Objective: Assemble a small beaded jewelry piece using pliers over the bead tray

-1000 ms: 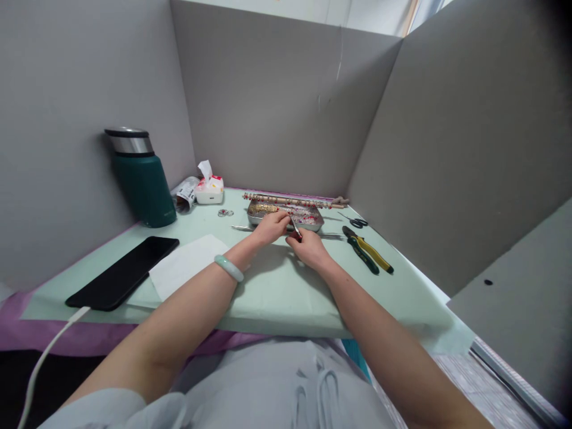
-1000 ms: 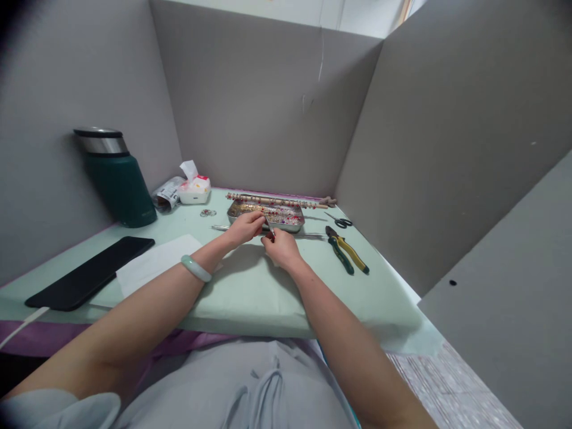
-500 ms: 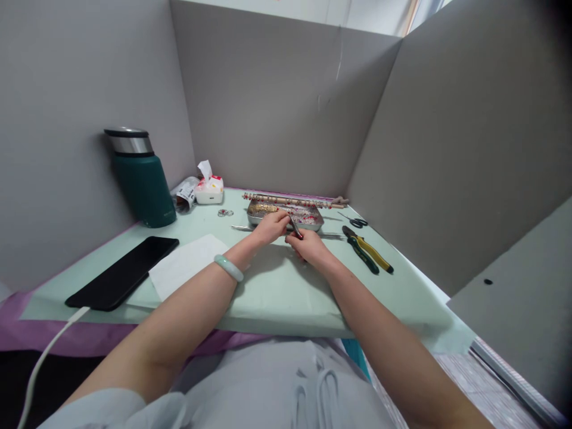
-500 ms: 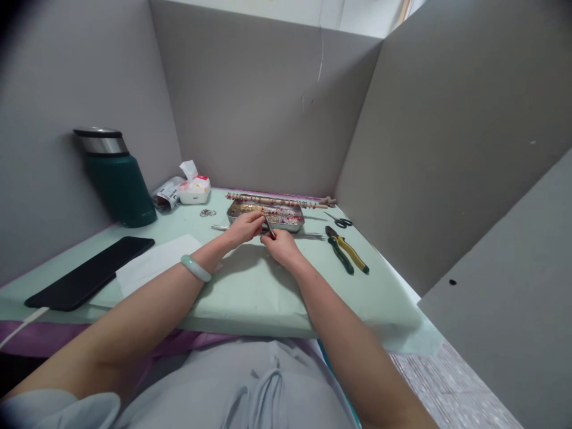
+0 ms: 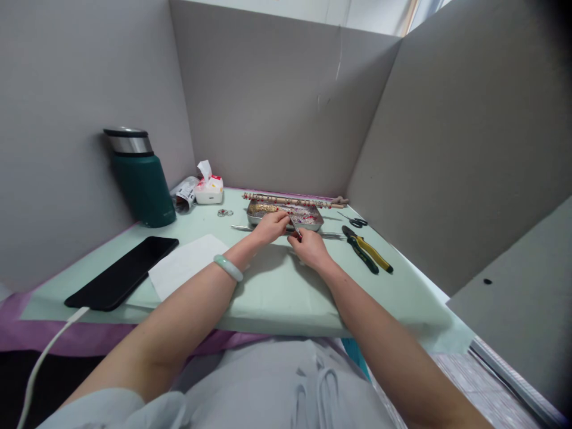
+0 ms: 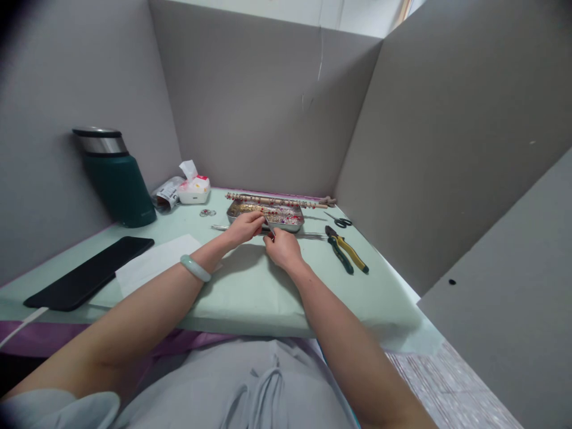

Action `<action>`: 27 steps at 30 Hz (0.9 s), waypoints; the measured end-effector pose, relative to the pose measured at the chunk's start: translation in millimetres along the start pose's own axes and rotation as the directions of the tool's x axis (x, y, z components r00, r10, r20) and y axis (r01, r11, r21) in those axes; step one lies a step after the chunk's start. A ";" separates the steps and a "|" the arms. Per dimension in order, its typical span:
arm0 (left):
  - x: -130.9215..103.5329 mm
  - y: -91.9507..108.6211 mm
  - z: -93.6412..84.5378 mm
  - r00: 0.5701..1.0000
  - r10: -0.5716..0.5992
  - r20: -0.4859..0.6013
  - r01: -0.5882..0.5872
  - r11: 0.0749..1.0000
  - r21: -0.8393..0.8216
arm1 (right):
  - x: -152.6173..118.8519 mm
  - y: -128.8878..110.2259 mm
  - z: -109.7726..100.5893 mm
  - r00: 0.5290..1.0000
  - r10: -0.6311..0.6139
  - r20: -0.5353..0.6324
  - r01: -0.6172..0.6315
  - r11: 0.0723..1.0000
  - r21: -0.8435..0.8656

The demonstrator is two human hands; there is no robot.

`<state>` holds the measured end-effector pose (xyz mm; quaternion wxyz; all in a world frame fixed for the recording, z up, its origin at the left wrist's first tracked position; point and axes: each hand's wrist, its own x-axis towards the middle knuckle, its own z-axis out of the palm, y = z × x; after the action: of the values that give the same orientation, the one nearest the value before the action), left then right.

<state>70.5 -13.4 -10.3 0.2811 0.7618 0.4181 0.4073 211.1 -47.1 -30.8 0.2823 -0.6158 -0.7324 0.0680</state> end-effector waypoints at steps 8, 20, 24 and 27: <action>-0.3 -0.5 -0.3 1.000 -0.005 0.004 0.005 1.000 0.001 | 0.2 -1.7 -1.7 1.000 0.008 0.016 -0.009 0.998 0.065; -1.4 2.4 -1.5 1.000 0.019 -0.002 -0.019 1.000 0.005 | -1.1 -2.2 -2.1 0.993 0.038 0.111 -0.078 0.920 0.383; -1.1 1.4 -1.2 1.000 0.022 -0.004 -0.022 1.000 0.012 | -0.7 0.8 1.3 0.990 0.057 0.129 -0.107 0.896 0.430; -1.6 2.9 -1.5 1.000 0.020 -0.005 -0.020 1.000 0.017 | -0.2 3.0 4.0 0.986 0.066 0.154 -0.131 0.875 0.467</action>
<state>69.8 -16.1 -7.9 0.2694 0.7672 0.4149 0.4084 211.7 -45.6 -35.5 0.3712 -0.5583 -0.6782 0.3008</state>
